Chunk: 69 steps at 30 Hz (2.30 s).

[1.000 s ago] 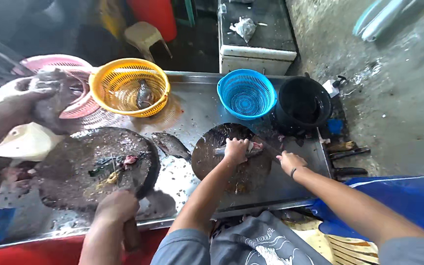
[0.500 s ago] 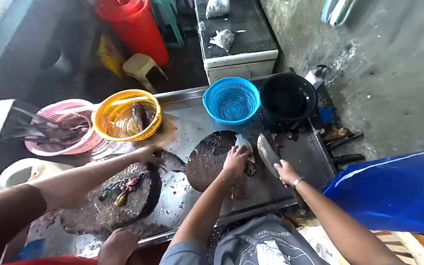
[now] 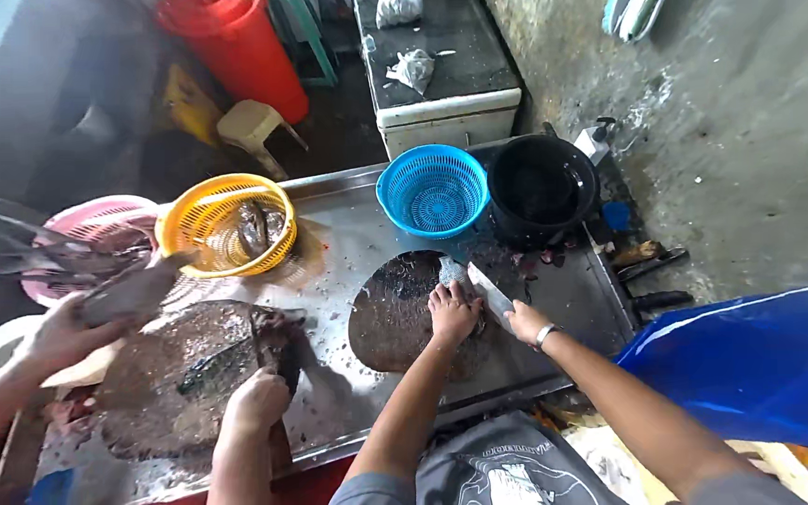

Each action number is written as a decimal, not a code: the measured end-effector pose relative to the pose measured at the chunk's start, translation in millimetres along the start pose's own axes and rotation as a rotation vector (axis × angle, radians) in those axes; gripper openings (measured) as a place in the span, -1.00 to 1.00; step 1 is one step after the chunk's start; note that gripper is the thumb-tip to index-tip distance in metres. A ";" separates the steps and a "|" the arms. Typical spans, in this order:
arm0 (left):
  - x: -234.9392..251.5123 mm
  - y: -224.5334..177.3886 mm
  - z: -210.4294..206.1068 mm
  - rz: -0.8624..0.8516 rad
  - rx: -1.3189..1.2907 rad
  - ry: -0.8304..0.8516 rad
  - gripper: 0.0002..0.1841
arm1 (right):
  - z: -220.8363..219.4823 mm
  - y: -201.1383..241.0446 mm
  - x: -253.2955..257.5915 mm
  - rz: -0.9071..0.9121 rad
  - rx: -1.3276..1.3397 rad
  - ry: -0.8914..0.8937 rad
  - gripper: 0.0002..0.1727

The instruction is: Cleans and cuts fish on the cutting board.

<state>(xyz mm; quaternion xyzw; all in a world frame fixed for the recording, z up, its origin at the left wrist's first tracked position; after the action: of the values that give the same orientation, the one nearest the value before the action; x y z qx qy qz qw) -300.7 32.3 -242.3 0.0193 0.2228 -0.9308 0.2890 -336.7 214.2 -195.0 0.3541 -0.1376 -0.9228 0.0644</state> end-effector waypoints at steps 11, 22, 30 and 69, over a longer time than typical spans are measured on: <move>2.8 4.1 1.8 0.015 -0.010 0.010 -0.02 | 11.0 2.4 4.5 0.043 -0.117 0.081 -0.47; -32.5 10.6 2.8 0.554 -0.310 -0.174 0.22 | 52.8 -76.0 -0.7 0.147 0.476 0.157 -0.20; -33.5 46.1 3.8 0.554 -1.043 -0.172 -0.16 | 35.6 -84.1 2.9 0.506 -0.233 -0.206 -0.17; -106.0 73.8 24.0 0.393 -0.662 -0.473 -0.20 | -19.5 -60.3 -23.3 -0.073 0.706 -0.076 -0.23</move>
<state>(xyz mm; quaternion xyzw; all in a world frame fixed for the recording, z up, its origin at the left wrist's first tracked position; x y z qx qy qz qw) -170.0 24.1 -233.1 -0.2458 0.4286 -0.7155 0.4939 -307.6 272.7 -212.1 0.3249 -0.4376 -0.8324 -0.1002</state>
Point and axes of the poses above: each hand's wrist, its own x-axis towards the middle knuckle, its own z-axis out of the back of the hand, y = z × x, the point moved 9 cm from there along x, towards the middle knuckle, and after that the axes turned 10 degrees about -y, right-handed, at the moved point
